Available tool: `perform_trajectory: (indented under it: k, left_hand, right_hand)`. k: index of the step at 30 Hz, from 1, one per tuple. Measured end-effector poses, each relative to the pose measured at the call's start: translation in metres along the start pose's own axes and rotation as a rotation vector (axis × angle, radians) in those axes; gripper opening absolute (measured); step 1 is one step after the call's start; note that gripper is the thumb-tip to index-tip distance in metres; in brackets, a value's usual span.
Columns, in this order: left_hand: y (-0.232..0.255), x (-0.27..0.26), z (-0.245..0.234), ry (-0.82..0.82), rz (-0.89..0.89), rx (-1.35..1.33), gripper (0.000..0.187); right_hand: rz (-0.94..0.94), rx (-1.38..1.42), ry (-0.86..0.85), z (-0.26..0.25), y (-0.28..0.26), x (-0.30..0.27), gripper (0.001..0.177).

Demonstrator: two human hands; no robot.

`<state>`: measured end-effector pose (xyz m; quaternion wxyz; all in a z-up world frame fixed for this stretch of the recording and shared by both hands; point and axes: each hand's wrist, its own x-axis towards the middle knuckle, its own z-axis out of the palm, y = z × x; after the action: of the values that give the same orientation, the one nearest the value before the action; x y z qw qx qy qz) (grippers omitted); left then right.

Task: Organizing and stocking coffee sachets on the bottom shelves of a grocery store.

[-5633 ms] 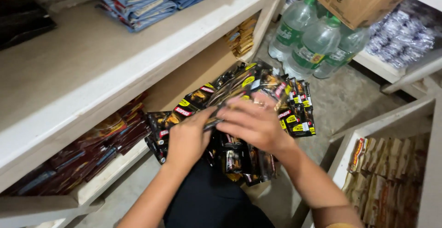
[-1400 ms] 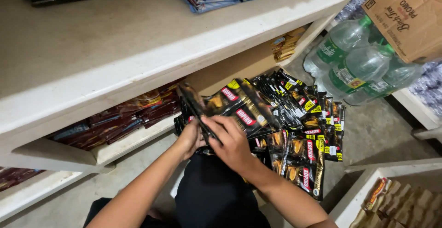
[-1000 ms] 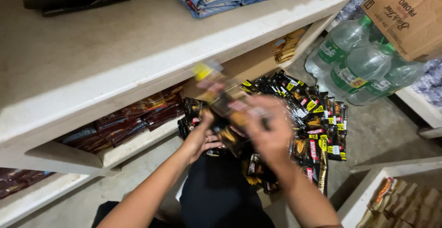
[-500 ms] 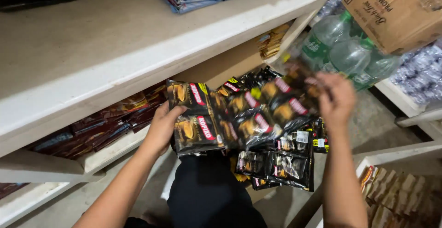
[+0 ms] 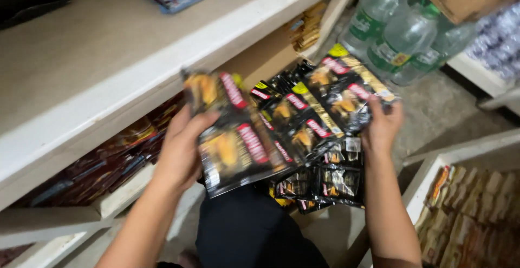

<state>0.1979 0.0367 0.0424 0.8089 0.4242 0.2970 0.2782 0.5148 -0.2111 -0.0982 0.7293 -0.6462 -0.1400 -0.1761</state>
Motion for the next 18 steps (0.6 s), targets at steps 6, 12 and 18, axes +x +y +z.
perform_trajectory:
  k: [6, 12, 18]
  left_hand:
    - [-0.051, 0.029, 0.072, -0.628, 0.225, 0.380, 0.087]
    - [-0.118, 0.080, 0.017, -0.493, 0.448, 1.446, 0.079]
    - [-0.132, 0.105, -0.042, -0.489, 0.158, 1.247, 0.065]
  right_hand:
    - [0.309, 0.138, -0.051, -0.027, 0.058, 0.000, 0.028]
    - [0.490, 0.016, -0.159, -0.036, 0.036, -0.004, 0.036]
    - [-0.208, -0.958, -0.422, -0.013, -0.030, -0.053, 0.047]
